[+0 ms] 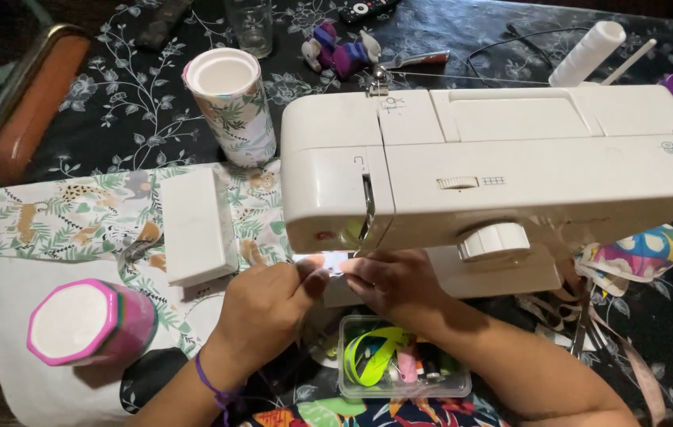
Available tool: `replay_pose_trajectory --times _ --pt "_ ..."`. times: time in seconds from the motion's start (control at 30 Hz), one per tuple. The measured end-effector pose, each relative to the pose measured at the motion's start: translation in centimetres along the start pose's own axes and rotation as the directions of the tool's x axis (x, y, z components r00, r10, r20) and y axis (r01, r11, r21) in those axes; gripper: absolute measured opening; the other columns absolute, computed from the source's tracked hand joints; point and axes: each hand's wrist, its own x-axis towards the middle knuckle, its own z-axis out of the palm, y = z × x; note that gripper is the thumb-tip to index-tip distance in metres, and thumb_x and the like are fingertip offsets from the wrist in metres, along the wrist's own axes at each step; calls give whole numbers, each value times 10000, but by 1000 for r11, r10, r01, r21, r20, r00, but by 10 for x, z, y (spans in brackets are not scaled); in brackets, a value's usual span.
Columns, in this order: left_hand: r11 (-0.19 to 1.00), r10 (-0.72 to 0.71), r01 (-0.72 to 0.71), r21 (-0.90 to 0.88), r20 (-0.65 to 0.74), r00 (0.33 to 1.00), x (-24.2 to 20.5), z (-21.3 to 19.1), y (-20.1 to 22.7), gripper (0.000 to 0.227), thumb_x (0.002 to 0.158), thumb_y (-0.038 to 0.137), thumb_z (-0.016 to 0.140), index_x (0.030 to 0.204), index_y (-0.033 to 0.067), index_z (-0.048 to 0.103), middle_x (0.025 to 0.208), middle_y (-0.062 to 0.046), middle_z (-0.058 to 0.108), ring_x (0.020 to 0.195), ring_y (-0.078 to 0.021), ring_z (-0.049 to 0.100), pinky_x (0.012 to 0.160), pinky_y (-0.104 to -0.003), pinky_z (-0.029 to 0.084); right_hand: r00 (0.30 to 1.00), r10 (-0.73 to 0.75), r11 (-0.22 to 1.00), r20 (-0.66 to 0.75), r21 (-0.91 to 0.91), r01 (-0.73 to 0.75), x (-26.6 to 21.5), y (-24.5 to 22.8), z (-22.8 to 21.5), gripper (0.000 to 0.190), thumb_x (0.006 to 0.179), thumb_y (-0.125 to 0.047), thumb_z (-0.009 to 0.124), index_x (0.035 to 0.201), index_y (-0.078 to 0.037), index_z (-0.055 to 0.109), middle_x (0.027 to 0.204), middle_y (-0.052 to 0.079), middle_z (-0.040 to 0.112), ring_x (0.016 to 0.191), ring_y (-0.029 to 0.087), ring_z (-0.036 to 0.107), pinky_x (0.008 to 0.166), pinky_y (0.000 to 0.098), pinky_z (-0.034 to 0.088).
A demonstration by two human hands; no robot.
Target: Sewing fabric pieces together using a machine and trimming the edges with scissors to finish the component.
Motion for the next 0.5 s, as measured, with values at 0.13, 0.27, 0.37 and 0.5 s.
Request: replay_pose_trajectory --times 0.13,0.27,0.37,0.5 --pt "999 -48 48 8 13 999 -4 7 -2 237 1138 195 535 1085 30 697 694 -65 478 531 -270 496 447 -450 369 999 32 999 -14 -35 -32 -9 3 9 195 906 -270 867 1096 -256 823 920 -68 832 789 140 798 539 347 580" --pt "996 -92 91 15 35 995 -11 17 -1 182 1117 209 595 1108 47 676 725 -72 492 539 -303 509 432 -481 369 997 68 997 -21 -39 -69 -9 3 11 153 891 -280 870 1040 -266 837 878 -66 833 760 132 794 521 352 571" --pt "995 -94 93 37 37 995 -8 15 3 205 1132 197 553 1074 33 661 707 -66 459 520 -289 471 425 -473 337 998 53 998 -17 -24 -54 -7 1 7 129 888 -260 884 1008 -242 840 849 -57 830 724 124 787 492 339 562" --pt "996 -68 67 -55 -16 998 -6 13 0 247 1111 144 592 942 -2 697 712 -93 522 555 -284 515 441 -446 392 997 74 996 -9 -54 -75 -6 0 8 85 878 -270 896 920 -232 833 770 -36 816 685 136 782 473 337 561"
